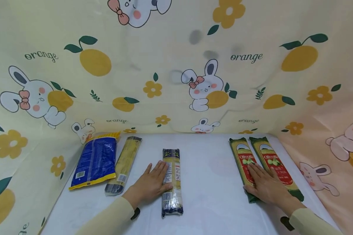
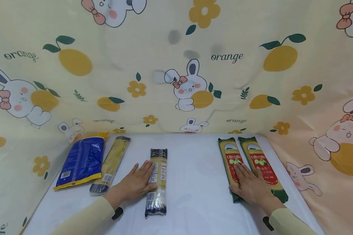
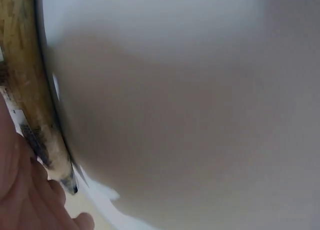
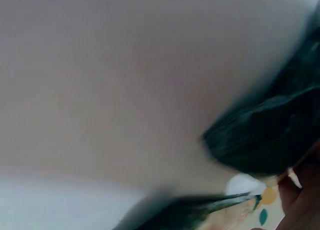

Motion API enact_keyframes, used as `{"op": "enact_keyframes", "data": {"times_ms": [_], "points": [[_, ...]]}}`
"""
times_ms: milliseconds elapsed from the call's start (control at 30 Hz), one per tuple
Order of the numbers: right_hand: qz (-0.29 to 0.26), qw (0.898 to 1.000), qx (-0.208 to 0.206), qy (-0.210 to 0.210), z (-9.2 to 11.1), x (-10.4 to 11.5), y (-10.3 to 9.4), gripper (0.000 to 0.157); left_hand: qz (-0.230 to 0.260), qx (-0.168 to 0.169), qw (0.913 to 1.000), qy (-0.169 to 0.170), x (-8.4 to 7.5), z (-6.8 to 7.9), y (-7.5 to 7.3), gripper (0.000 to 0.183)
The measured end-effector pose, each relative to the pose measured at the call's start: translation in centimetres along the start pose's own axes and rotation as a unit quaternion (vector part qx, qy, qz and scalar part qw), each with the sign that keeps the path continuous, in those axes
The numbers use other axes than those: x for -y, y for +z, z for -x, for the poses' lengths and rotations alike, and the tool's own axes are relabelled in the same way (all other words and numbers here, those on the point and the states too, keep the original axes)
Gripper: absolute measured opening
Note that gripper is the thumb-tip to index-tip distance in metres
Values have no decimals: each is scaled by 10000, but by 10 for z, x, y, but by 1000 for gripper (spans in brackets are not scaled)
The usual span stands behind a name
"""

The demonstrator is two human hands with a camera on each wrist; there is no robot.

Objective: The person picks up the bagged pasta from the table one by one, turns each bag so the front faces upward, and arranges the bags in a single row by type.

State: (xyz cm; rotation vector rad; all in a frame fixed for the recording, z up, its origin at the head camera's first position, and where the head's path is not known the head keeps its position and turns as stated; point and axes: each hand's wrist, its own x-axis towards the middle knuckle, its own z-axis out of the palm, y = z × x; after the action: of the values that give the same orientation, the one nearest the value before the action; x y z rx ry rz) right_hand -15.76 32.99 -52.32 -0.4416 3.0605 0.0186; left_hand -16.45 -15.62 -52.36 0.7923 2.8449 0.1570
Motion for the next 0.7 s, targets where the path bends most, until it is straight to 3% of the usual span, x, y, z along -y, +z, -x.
{"op": "enact_keyframes", "data": {"times_ms": [133,233,400,500,700], "points": [[-5,9994,-67,340,1,17,-7,91,16,-103,9999,10,-17,-7,2,94],[1,9983,-262,517,2,47,-15,84,-11,-180,9998,-28,-39,-20,6,94],[-49,9960,-888,116,5,104,-16,75,-94,-147,9998,89,-73,-37,6,97],[-254,9942,-1039,-137,9,138,-14,71,-160,-132,9997,97,-75,-36,4,98],[-668,9937,-727,-535,26,183,-10,60,-52,97,9998,-166,-56,-27,7,102]]}}
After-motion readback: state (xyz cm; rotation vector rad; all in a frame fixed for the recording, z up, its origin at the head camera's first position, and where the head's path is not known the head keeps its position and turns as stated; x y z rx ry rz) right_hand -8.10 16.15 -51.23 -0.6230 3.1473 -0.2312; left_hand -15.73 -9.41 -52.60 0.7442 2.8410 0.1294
